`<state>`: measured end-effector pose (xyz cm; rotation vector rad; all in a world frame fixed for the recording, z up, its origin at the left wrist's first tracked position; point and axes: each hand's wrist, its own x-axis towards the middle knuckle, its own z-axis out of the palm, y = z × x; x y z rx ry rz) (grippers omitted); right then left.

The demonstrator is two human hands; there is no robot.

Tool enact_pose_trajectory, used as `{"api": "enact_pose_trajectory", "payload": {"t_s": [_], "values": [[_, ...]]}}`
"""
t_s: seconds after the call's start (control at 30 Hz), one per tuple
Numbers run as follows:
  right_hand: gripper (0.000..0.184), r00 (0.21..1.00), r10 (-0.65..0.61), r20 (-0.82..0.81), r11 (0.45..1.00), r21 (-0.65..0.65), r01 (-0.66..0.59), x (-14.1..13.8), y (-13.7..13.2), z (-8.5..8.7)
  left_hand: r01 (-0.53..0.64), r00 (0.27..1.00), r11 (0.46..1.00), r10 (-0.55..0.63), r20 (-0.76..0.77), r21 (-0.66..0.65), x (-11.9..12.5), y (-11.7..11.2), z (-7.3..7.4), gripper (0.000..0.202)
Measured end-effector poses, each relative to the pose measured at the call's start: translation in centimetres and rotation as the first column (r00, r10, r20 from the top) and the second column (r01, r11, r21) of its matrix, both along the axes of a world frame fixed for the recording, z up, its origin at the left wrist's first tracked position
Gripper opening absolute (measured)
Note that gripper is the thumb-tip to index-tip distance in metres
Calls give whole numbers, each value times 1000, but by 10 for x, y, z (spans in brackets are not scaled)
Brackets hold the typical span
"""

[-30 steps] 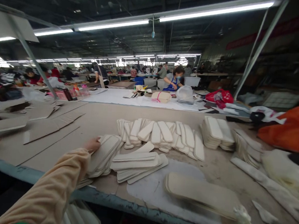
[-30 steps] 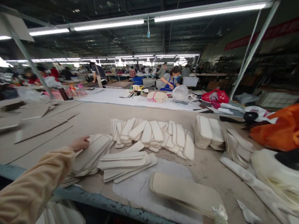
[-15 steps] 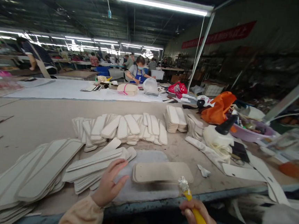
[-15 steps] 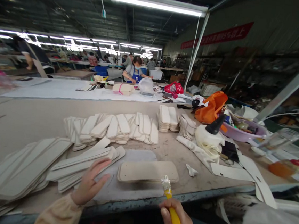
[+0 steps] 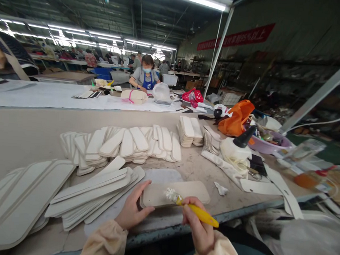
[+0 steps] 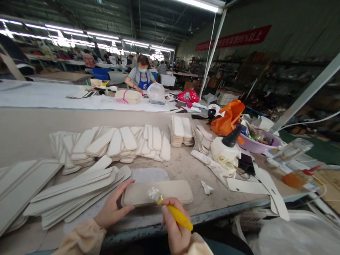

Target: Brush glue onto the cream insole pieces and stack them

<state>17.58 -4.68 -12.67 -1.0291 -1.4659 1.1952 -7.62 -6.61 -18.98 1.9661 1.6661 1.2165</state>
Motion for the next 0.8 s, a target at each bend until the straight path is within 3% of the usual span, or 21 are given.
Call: {"api": "enact_pose_trajectory", "payload": {"t_s": [0.2, 0.37, 0.53, 0.8], "values": [[30, 968, 206, -141, 972, -83, -219, -53, 16, -2, 13, 1000, 1000, -13, 16, 2, 1, 3, -1, 81], [29, 970, 234, -63, 962, -132, -240, -65, 20, -1, 7, 1000, 1000, -7, 4, -5, 2, 2, 2, 87], [27, 975, 217, 47, 965, -158, -207, -49, 27, 3, -4, 998, 1000, 6, -67, 20, 4, 2, 5, 87], [33, 980, -85, 181, 992, -82, 101, 18, 52, -6, -7, 993, 999, 13, -120, 49, 6, 2, 10, 83]]}}
